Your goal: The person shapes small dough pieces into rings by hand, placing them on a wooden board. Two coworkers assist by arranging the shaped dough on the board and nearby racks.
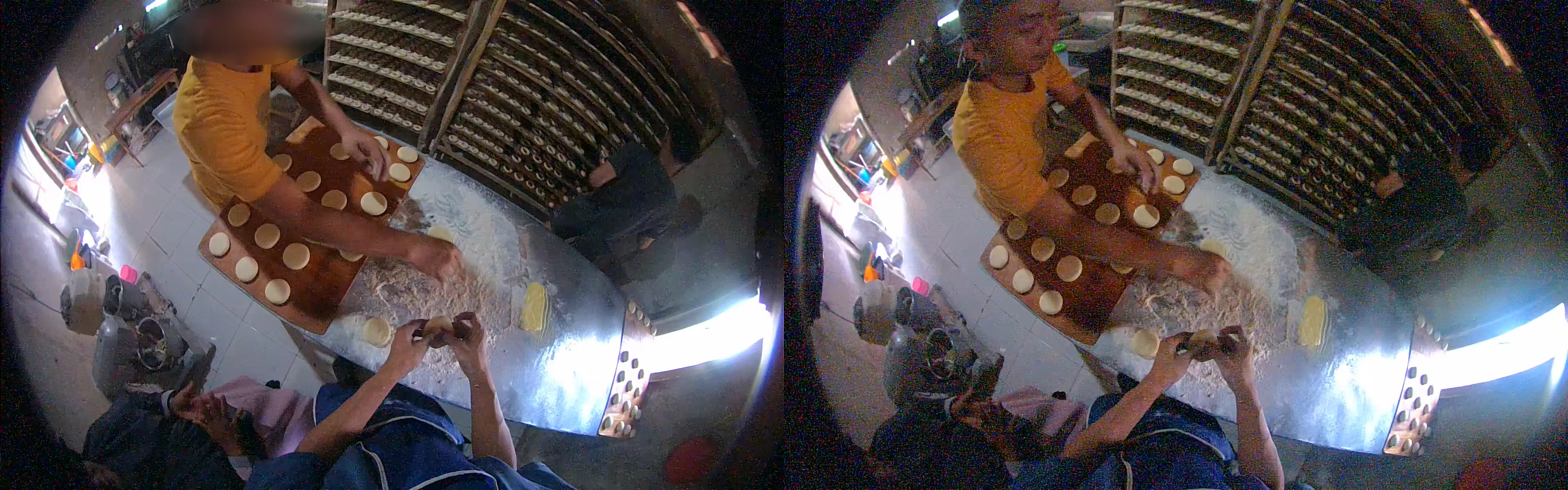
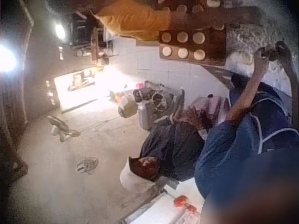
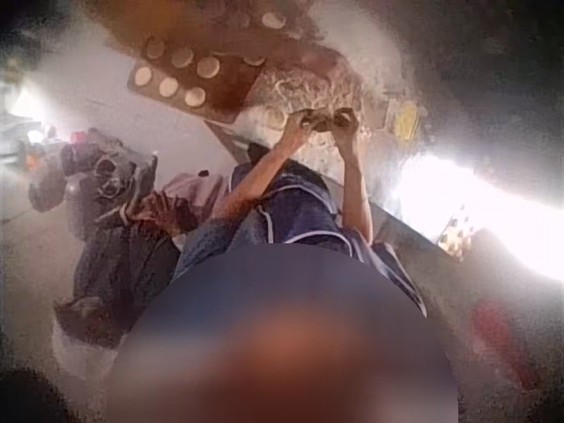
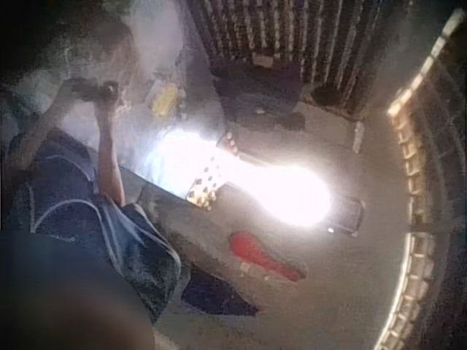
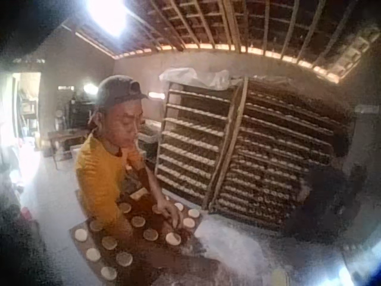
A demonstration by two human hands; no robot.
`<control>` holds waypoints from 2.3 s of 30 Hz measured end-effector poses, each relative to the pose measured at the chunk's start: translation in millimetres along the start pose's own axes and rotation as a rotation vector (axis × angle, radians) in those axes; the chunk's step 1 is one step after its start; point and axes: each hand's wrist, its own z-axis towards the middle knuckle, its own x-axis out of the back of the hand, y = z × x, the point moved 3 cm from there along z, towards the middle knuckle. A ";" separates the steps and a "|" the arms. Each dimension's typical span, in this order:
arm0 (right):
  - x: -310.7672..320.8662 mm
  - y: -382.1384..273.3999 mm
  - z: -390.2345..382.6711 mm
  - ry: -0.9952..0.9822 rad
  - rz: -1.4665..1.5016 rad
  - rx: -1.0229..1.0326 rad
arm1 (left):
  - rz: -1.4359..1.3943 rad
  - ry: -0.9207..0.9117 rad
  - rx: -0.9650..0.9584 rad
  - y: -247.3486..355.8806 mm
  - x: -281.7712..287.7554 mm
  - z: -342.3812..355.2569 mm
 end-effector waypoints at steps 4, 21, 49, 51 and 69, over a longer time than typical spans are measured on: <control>8.6 -10.2 -7.5 -0.004 -0.127 -0.039 | 0.042 -0.027 -0.011 41.9 -6.9 -7.2; 51.0 24.1 -25.8 -0.006 0.739 -0.337 | -0.836 0.024 0.029 54.3 -69.6 -20.4; 65.0 84.2 -17.1 -0.212 -0.023 -0.120 | -0.500 0.398 0.099 -45.4 -105.3 -5.1; 65.3 98.0 -10.9 -0.252 -0.031 -0.117 | -0.048 0.314 -0.101 -16.7 -93.2 -1.0; -44.8 4.1 1.4 -0.330 -0.142 -0.206 | 0.445 0.391 -0.186 7.7 2.8 -3.6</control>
